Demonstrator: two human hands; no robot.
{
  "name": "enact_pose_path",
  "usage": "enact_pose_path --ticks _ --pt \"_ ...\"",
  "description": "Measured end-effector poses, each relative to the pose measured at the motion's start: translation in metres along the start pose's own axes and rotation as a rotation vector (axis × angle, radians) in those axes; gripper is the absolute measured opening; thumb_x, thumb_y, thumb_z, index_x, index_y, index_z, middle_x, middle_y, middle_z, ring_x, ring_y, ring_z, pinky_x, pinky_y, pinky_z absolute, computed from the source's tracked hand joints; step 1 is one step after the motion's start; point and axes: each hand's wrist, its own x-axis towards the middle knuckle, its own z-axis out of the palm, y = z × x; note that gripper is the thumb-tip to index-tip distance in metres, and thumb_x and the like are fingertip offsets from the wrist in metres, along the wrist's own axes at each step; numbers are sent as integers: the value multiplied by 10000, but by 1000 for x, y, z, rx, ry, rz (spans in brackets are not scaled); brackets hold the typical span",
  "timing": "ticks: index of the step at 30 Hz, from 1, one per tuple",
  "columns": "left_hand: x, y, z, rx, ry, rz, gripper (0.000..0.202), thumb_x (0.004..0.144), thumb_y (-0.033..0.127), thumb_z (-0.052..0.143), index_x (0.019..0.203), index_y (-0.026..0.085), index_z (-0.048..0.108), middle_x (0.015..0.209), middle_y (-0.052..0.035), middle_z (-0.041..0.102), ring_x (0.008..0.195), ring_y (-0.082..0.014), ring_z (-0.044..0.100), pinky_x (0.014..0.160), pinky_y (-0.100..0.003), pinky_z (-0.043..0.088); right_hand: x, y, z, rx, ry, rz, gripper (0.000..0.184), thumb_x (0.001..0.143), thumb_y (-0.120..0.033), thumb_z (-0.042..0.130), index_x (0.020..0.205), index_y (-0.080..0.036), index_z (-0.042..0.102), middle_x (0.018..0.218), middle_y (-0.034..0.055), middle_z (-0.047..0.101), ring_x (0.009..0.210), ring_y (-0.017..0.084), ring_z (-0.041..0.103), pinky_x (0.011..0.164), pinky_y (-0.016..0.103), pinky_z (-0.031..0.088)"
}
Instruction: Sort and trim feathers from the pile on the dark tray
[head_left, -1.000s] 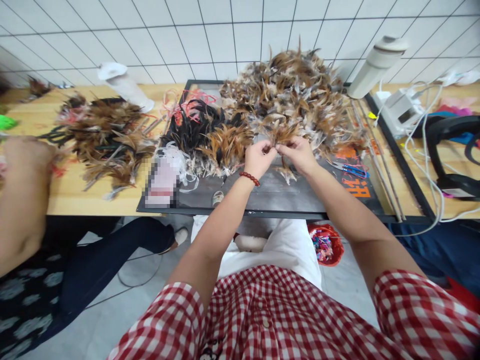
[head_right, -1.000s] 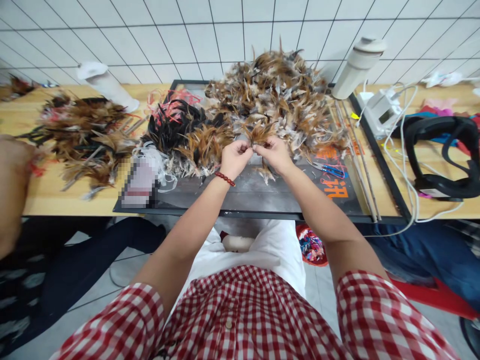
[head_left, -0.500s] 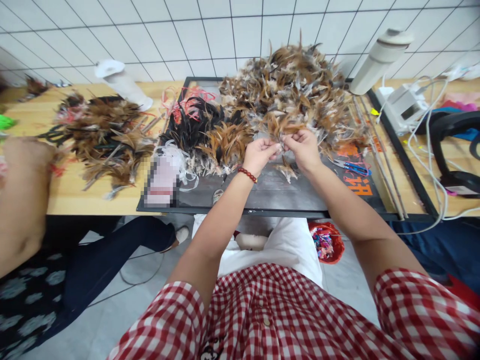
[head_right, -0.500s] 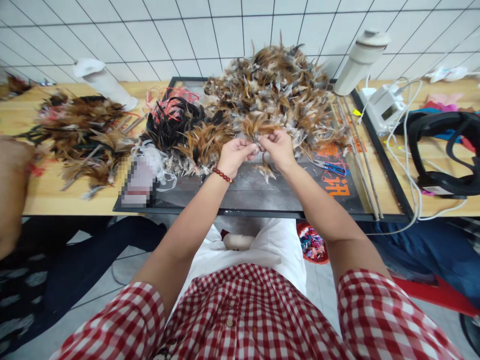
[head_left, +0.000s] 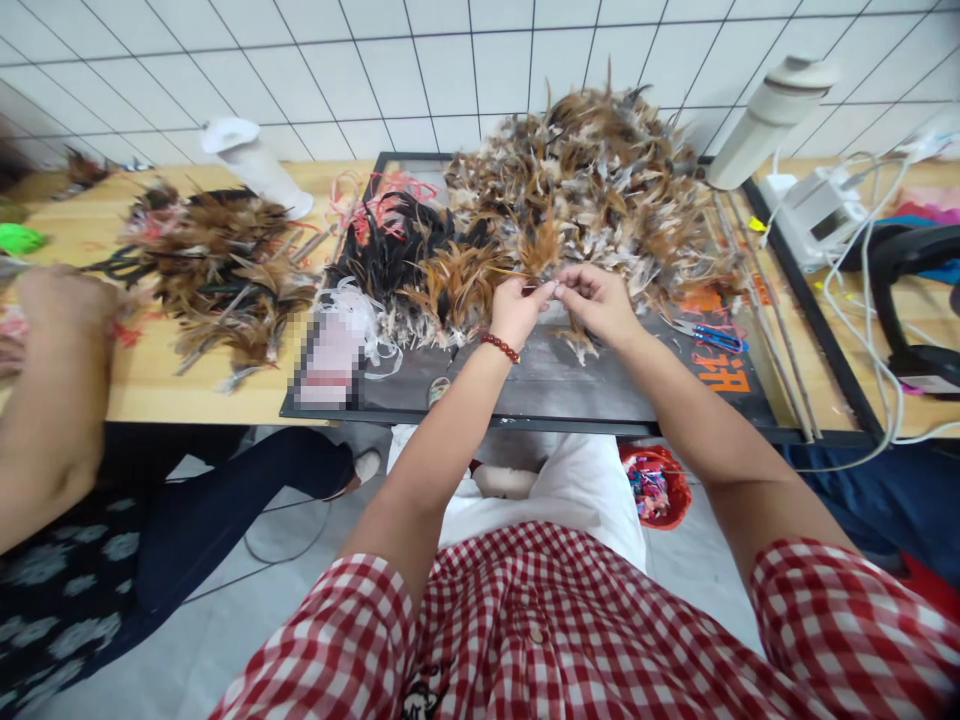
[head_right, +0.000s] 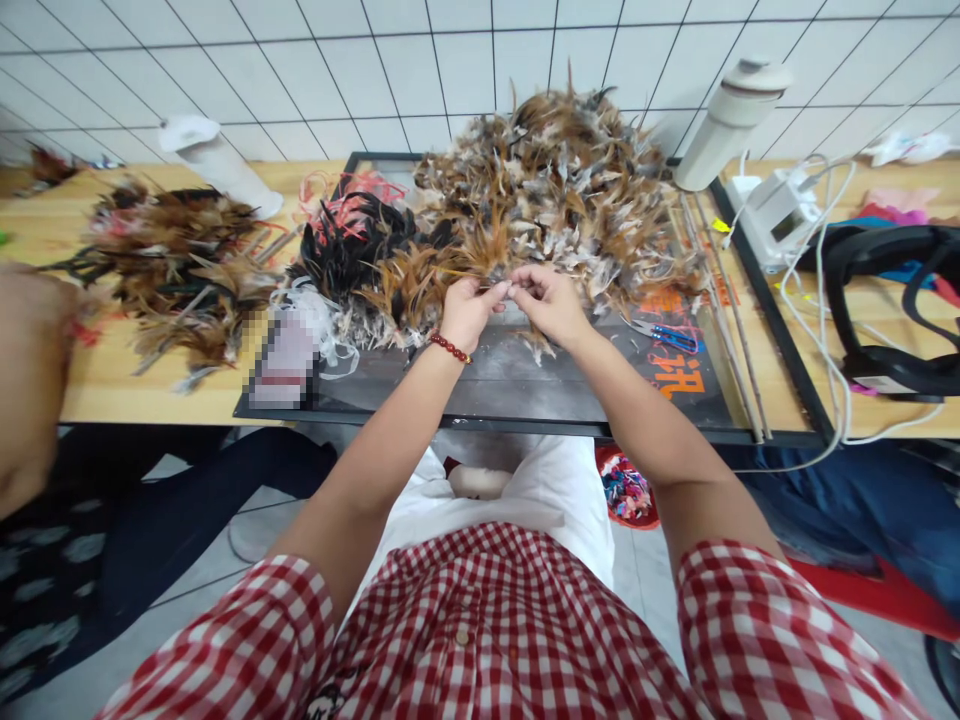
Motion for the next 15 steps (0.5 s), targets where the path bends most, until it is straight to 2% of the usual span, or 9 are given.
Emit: enact_pose_path --ticks 3,6,8,11,15 --pt "3 -5 0 31 6 55 152 724 162 881 782 158 741 753 6 747 722 -101 666 665 -196 544 -1 3 0 -71 20 -10 448 706 -635 875 764 -215 729 695 -1 670 629 132 517 611 292 430" --pt "2 -6 1 51 -23 120 210 667 172 934 742 164 738 783 -4 766 822 -140 724 751 -226 585 -3 0 0 -153 50 -51 390 748 -576 848 717 -210 717 638 -10 625 603 122 479 592 288 382" --pt "-1 -2 2 33 -14 80 204 692 177 926 744 152 731 770 -17 765 808 -152 738 772 -255 600 -4 -4 1 -166 39 -63 363 761 -550 839 715 -213 712 636 -9 623 606 125 483 595 290 387" --pt "-6 6 2 -95 40 -17 118 823 183 827 818 132 721 781 -27 766 717 -118 717 734 -262 608 -4 -9 1 -69 6 -25 370 765 -567 829 747 -218 706 690 4 661 615 133 519 609 297 436" --pt "-8 13 1 -144 4 -105 206 849 320 846 849 148 733 837 -43 789 803 -112 742 782 -232 602 -2 -11 0 -4 45 1 416 746 -619 845 767 -230 697 716 9 662 606 136 527 615 310 471"
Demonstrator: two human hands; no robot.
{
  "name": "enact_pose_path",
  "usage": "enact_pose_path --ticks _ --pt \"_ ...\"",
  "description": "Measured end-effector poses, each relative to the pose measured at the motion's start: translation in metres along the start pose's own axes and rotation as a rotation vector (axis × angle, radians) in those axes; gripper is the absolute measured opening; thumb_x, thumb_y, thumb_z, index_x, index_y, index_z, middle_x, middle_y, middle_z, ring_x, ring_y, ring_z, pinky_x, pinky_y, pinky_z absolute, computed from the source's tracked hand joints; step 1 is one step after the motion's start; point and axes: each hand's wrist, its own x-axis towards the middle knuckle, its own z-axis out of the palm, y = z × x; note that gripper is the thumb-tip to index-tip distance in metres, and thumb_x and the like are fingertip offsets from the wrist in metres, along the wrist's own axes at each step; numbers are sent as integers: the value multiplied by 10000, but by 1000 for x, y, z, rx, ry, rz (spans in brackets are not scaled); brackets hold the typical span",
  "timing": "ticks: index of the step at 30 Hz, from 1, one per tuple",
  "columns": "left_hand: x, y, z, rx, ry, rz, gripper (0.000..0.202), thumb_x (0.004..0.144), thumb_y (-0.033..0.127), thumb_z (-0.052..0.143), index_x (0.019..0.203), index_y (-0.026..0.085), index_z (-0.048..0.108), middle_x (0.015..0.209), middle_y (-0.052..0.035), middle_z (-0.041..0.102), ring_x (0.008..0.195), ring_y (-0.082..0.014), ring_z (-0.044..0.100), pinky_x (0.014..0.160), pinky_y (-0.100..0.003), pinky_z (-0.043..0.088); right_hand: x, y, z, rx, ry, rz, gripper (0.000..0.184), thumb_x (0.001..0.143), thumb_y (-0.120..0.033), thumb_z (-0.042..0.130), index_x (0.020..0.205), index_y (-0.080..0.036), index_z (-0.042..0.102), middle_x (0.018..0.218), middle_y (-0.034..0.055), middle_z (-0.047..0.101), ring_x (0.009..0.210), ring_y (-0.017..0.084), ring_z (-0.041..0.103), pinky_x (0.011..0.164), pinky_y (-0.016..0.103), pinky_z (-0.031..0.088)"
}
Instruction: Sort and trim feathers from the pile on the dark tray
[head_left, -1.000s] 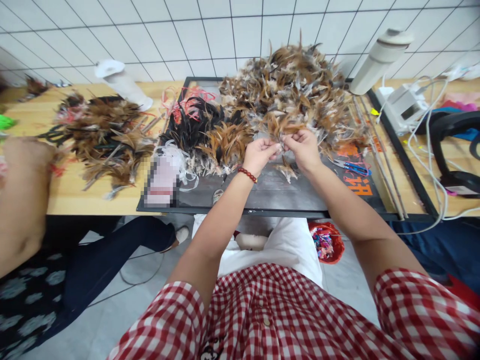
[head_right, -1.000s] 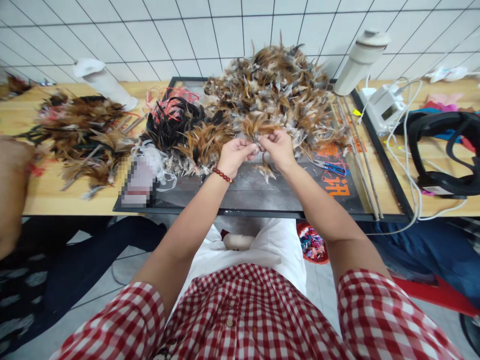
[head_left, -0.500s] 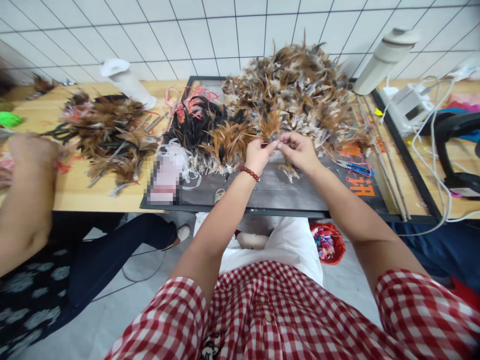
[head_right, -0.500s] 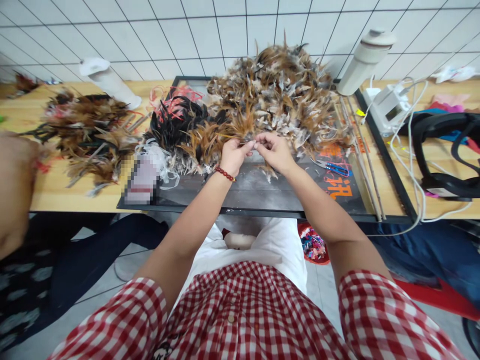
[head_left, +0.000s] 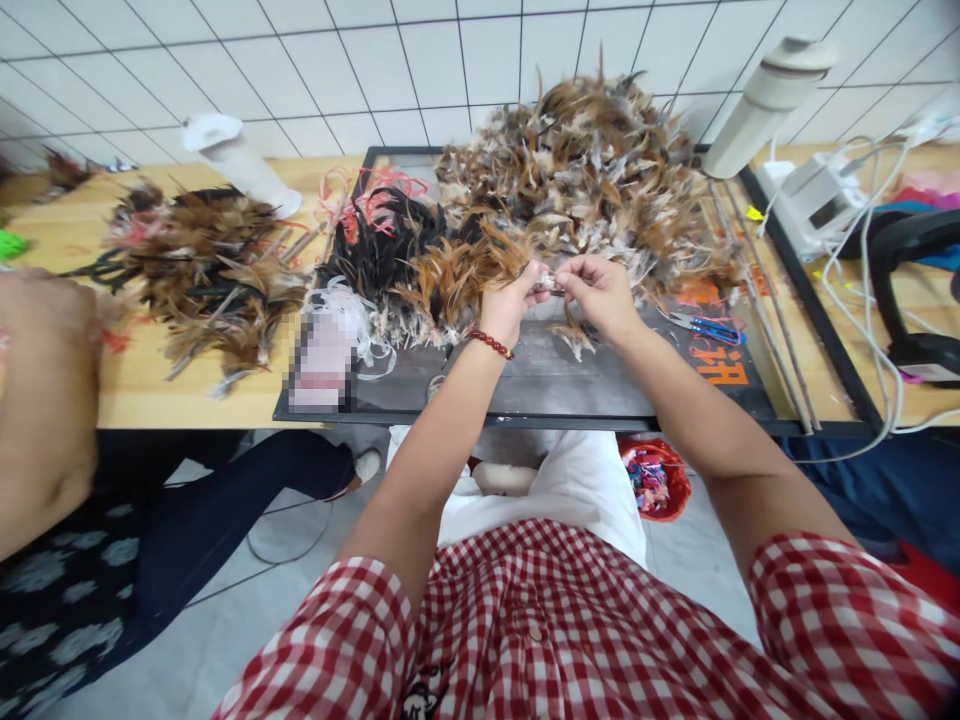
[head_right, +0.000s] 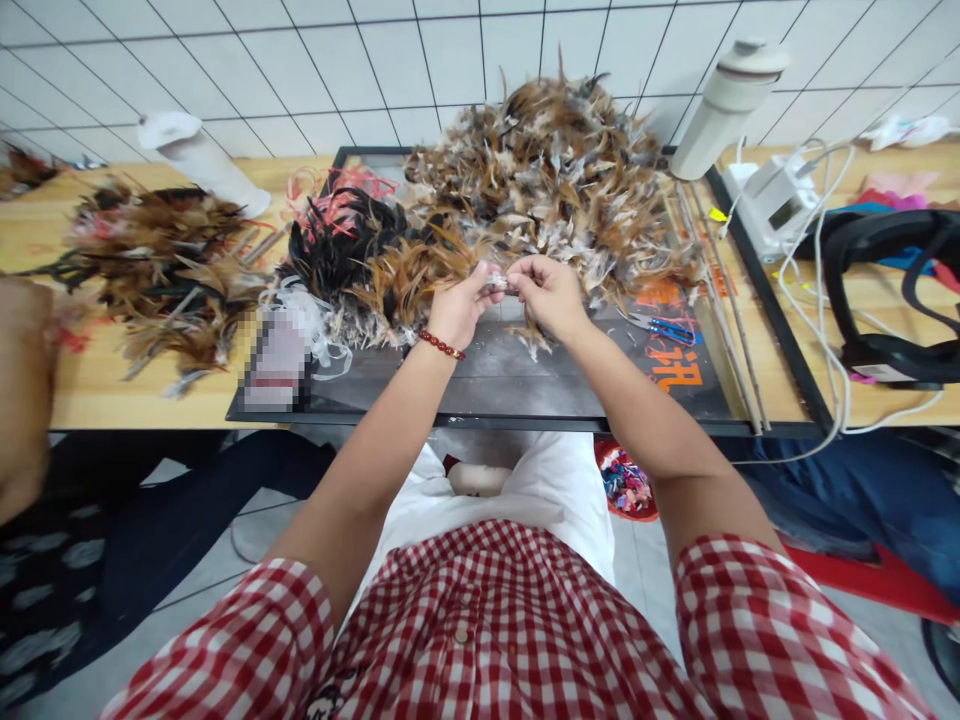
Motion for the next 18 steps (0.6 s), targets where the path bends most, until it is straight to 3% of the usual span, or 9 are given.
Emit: enact_pose_path --ticks 3,6,11,15,18 --pt "1 0 0 21 -12 -6 229 852 354 847 857 156 734 801 -28 774 729 -90 706 728 -213 581 1 0 -1 -8 23 -5 455 746 -668 842 773 -240 692 716 6 647 614 141 532 629 316 482" --pt "2 -4 1 18 -11 31 198 816 290 870 851 164 722 788 -6 762 663 -71 666 701 -214 568 1 1 0 8 18 -1 473 771 -703 814 813 -242 714 748 12 669 657 155 564 676 330 511" --pt "6 -7 -2 50 40 158 350 639 221 968 874 185 711 816 9 758 791 -116 724 781 -250 595 0 3 3 9 -7 13 463 734 -665 858 826 -224 747 762 22 698 697 162 581 703 332 515" --pt "11 -8 -6 52 50 166 506 596 154 972 1030 201 715 856 10 742 928 -149 751 859 -273 613 1 8 6 -2 -16 38 483 621 -634 935 743 -227 707 734 16 678 708 166 578 682 323 483" --pt "13 -10 -6 52 19 127 439 598 108 957 958 180 715 807 18 718 837 -126 733 831 -268 619 1 12 6 -11 0 34 474 635 -641 912 709 -223 700 711 16 671 685 157 563 667 318 460"
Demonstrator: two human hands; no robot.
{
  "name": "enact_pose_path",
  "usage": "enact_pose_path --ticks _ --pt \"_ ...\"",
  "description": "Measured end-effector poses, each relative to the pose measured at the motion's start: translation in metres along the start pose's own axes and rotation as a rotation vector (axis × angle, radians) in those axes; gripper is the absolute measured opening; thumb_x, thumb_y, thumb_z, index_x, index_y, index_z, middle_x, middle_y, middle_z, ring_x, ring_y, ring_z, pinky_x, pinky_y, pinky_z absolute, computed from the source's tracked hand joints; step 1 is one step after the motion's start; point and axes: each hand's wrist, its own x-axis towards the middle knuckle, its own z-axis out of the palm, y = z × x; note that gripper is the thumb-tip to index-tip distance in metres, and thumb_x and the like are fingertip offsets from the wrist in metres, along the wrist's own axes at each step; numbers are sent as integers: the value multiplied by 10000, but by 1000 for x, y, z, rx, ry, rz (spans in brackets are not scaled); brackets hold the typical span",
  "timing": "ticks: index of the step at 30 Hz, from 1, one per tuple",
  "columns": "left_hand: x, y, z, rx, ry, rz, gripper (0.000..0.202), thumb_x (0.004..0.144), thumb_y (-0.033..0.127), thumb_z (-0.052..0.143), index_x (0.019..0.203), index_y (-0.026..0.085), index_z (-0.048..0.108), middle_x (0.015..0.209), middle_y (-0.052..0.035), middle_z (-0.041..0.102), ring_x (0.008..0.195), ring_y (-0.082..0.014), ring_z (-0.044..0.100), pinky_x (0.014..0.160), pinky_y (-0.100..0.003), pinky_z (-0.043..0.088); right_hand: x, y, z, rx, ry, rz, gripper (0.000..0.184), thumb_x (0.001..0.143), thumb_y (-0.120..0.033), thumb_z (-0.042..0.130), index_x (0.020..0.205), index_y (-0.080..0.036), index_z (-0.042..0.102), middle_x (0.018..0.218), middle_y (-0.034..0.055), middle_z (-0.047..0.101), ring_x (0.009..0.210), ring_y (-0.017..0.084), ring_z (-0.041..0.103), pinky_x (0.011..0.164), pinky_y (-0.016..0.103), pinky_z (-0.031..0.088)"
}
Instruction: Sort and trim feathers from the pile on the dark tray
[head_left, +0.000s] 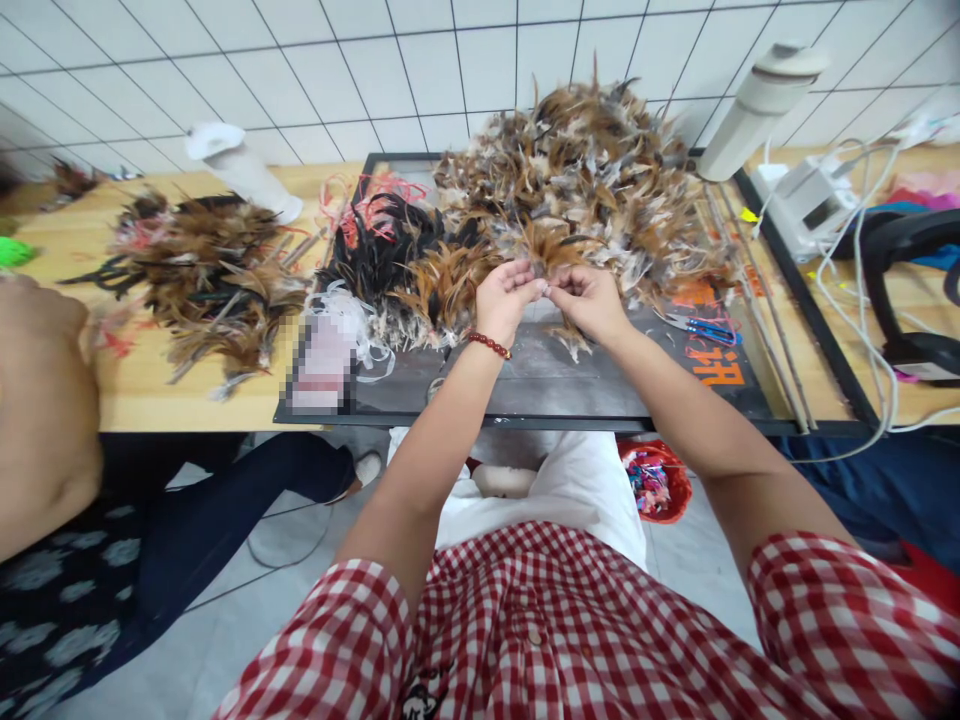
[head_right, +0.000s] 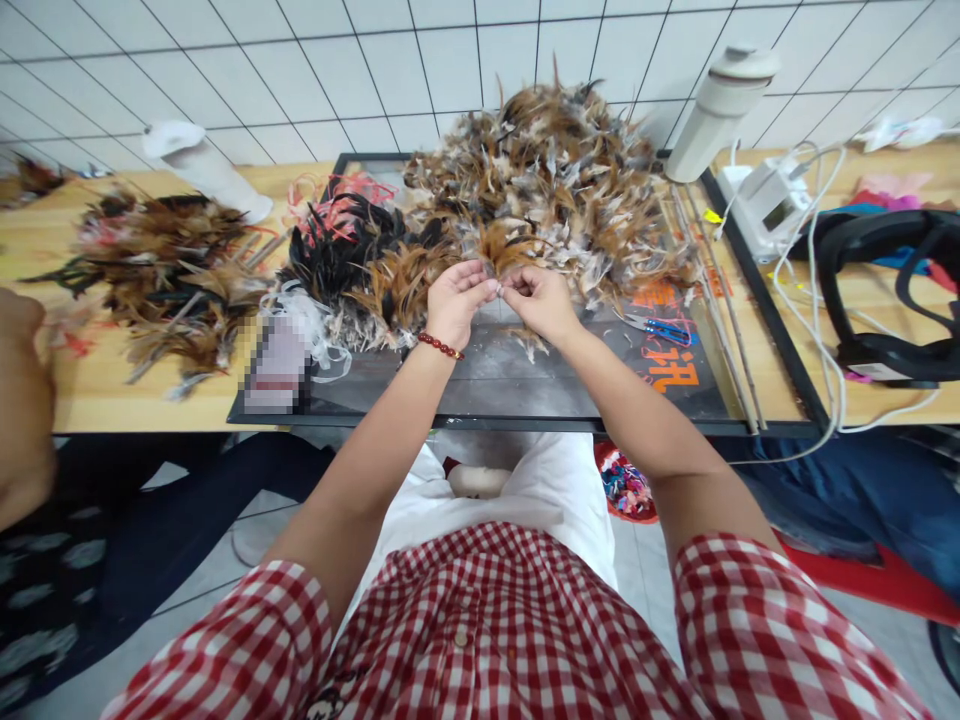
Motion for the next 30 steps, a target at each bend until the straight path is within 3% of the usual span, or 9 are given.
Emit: enact_pose_path --ticks 5,11,15,20,23,27,30 --pt "-2 -2 3 53 0 41 250 644 151 942 720 158 704 680 27 704 654 -90 669 744 -250 612 -1 -4 -1 13 -14 9 425 677 -614 878 701 -220 718 675 7 682 634 146 569 640 307 464" --pt "-3 -4 3 180 43 64 144 699 192 909 738 164 773 692 6 729 658 -113 696 717 -257 596 -2 -10 -3 -7 -57 7 278 792 -452 822 695 -208 730 667 13 690 631 146 617 658 299 503" --pt "-2 -7 2 175 -31 129 155 685 177 903 767 167 772 747 9 747 701 -95 700 728 -217 596 0 -5 -8 -64 -11 -45 197 803 -357 754 686 -208 699 634 -4 647 612 136 578 642 294 469" --pt "4 -14 -2 199 -70 183 256 701 313 933 756 164 733 690 4 716 607 -108 651 645 -252 578 1 3 -8 -156 -19 -148 201 811 -389 695 782 -192 725 686 -7 659 645 130 548 643 285 433" --pt "10 -21 -6 372 -36 302 180 798 256 848 702 172 721 701 -18 716 689 -145 696 730 -283 586 2 8 -5 -146 -7 -130 203 812 -402 690 807 -200 705 702 -4 666 643 137 564 634 285 445" --pt "10 -22 -10 671 -65 557 145 825 84 714 721 180 742 879 -59 781 915 -188 743 912 -311 577 2 11 -4 -206 4 -114 216 820 -390 692 706 -216 635 634 1 631 613 153 571 610 298 450" --pt "5 -18 -9 739 -112 611 177 861 83 656 749 181 750 903 -65 789 935 -186 741 937 -306 564 2 8 -6 -234 49 -120 256 824 -400 710 675 -228 595 618 -5 613 617 150 559 622 295 459"
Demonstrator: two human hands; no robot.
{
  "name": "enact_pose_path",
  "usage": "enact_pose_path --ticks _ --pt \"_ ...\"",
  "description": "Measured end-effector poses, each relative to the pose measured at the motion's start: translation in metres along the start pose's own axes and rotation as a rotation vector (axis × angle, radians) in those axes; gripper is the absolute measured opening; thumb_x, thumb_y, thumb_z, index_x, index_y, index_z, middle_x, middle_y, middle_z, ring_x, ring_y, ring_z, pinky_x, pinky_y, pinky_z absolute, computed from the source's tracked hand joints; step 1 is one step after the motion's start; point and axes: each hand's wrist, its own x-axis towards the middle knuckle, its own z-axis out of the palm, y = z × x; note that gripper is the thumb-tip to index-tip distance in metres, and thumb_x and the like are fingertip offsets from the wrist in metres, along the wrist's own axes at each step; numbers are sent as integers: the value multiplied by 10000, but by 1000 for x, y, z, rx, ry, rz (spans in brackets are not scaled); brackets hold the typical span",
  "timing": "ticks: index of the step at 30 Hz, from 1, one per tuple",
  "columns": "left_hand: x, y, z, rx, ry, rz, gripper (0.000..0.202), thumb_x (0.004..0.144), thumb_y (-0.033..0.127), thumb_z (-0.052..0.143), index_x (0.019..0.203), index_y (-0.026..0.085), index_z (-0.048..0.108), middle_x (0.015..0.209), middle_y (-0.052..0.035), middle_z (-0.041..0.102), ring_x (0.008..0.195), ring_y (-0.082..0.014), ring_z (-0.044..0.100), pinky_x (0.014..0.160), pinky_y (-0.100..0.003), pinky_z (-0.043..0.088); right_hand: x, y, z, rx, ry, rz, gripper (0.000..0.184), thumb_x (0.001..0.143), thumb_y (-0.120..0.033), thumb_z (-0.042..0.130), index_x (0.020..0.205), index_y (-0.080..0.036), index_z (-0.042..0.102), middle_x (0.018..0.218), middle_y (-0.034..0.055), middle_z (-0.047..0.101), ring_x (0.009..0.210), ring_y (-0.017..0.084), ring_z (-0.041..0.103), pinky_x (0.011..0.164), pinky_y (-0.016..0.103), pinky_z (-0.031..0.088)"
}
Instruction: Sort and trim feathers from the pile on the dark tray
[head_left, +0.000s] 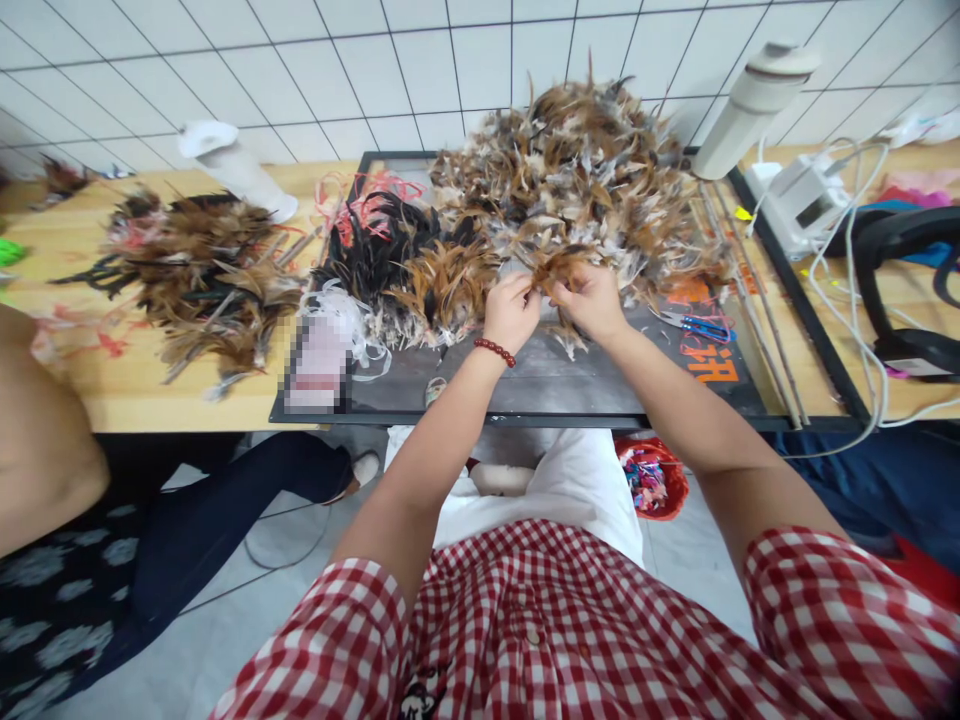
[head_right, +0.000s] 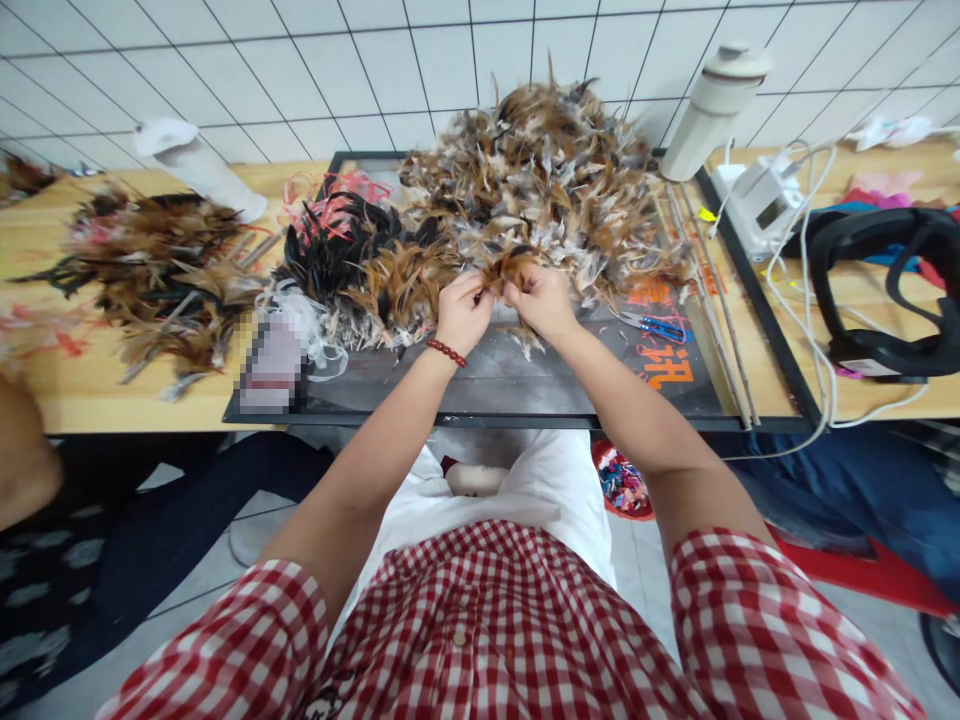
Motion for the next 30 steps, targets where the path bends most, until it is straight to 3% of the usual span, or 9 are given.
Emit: enact_pose_path --ticks 2,7,10,12,15,21,24,28,30 --pt "0 4 0 -39 -20 -56 183 888 134 662 727 183 735 814 -51 767 871 -176 733 886 -290 563 0 -3 -1 53 12 18 253 826 -395 713 683 -231 585 616 -12 601 602 142 553 616 291 460" --pt "3 5 6 -281 -73 -387 167 900 179 650 740 175 698 638 5 676 600 -126 640 619 -240 488 2 -6 -1 211 -54 19 226 833 -389 748 744 -227 617 651 -21 597 613 132 554 632 289 476" --pt "5 11 4 -276 -36 -376 152 855 158 686 707 180 656 620 22 644 592 -109 603 628 -227 471 2 -3 2 234 -90 18 232 830 -407 767 762 -225 642 654 -27 578 622 135 559 640 294 497" --pt "4 20 -5 -159 -7 -304 163 827 157 719 694 186 629 631 18 638 628 -115 613 668 -232 483 2 -2 3 238 -96 22 232 820 -419 775 775 -224 657 675 -23 601 613 134 565 629 299 504" --pt "-4 34 -34 134 17 -211 82 799 171 745 847 204 687 752 -8 719 776 -167 695 781 -266 535 1 -2 4 238 -62 28 232 809 -436 773 823 -216 701 732 -1 665 600 132 569 599 298 493" --pt "-32 33 -97 419 119 -281 212 901 260 640 1081 193 729 864 -34 777 787 -171 725 809 -284 562 4 -2 1 201 2 22 293 838 -493 764 880 -204 744 774 16 701 640 143 614 639 310 538" --pt "-38 31 -107 646 42 -312 250 909 273 621 1082 199 785 937 -73 807 898 -222 753 869 -330 560 7 2 -1 205 25 13 306 852 -511 765 893 -208 757 770 16 703 648 151 625 631 316 560" --pt "-40 36 -105 886 -184 -389 296 940 318 591 1050 212 845 1084 -139 817 1071 -313 758 890 -394 550 13 11 -3 194 37 17 277 882 -500 752 904 -223 762 768 12 699 662 153 627 632 317 575" --pt "-43 41 -103 925 -221 -389 335 970 340 560 1094 213 844 1154 -146 798 1101 -318 750 887 -397 549 16 14 -4 191 43 24 244 887 -469 748 906 -226 760 763 8 697 650 151 624 634 319 574"
